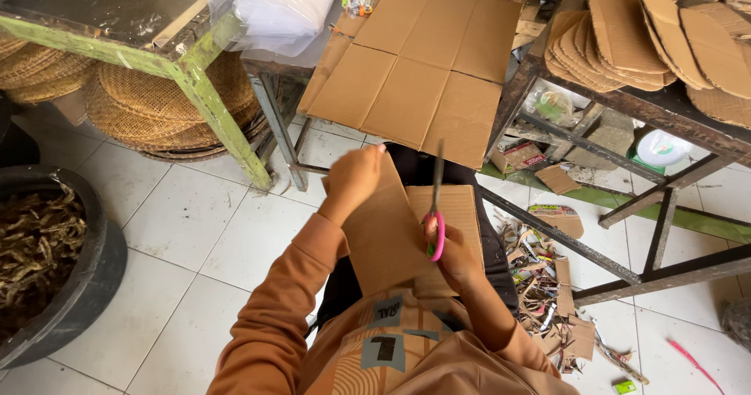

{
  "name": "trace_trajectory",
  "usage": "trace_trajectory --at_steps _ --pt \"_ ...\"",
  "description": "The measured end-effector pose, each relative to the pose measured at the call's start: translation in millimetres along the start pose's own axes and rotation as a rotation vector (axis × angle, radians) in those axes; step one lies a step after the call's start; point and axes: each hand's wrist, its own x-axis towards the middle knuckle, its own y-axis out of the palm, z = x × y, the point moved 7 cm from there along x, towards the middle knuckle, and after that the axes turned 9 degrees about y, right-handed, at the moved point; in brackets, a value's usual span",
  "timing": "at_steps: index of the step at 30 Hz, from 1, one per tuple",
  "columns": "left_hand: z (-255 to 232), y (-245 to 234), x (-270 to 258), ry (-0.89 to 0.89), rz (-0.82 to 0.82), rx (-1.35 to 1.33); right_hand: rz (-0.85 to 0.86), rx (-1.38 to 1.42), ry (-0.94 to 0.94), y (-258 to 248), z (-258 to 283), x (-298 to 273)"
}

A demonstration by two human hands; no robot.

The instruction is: The person uses pink-handled scissors to cut a rectangular piece of corrugated cardboard into a rounded rectangular shape. The person repeatedly trims the edges and corners, then places the finished piece on a nearby stack of similar cutouts.

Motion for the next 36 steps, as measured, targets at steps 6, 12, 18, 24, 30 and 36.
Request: trace_trajectory --at_steps 6,12,18,24,30,36 --pt "-16.2 -58.5 7.6 -0.184 -0.075 0.014 -0.058 -0.136 -0.056 -21.8 27.8 -25.2" --pt "-55.3 -86.6 -49.9 0.029 -0.632 -0.649 -0.199 0.212 -0.299 -74.4 63.8 -44.3" --pt "-118.4 37.1 -95.2 -0.349 0.407 -1.343 -0.241 0.119 -0.415 -97.3 72.6 -72.5" --pt "-134.8 57.4 -87.5 -0.416 0.023 -1.86 -0.35 -0.075 -0.605 -95.3 63.3 -124.1" --pt "-168.9 71.8 -92.5 -0.463 0.021 -1.974 -0.337 -0.443 -0.301 -68.4 28.3 -141.6" --pt "-186.3 74.0 -110.5 -0.522 0.088 -1.945 -0.238 -0.208 -0.425 -60.5 28.2 -136.4"
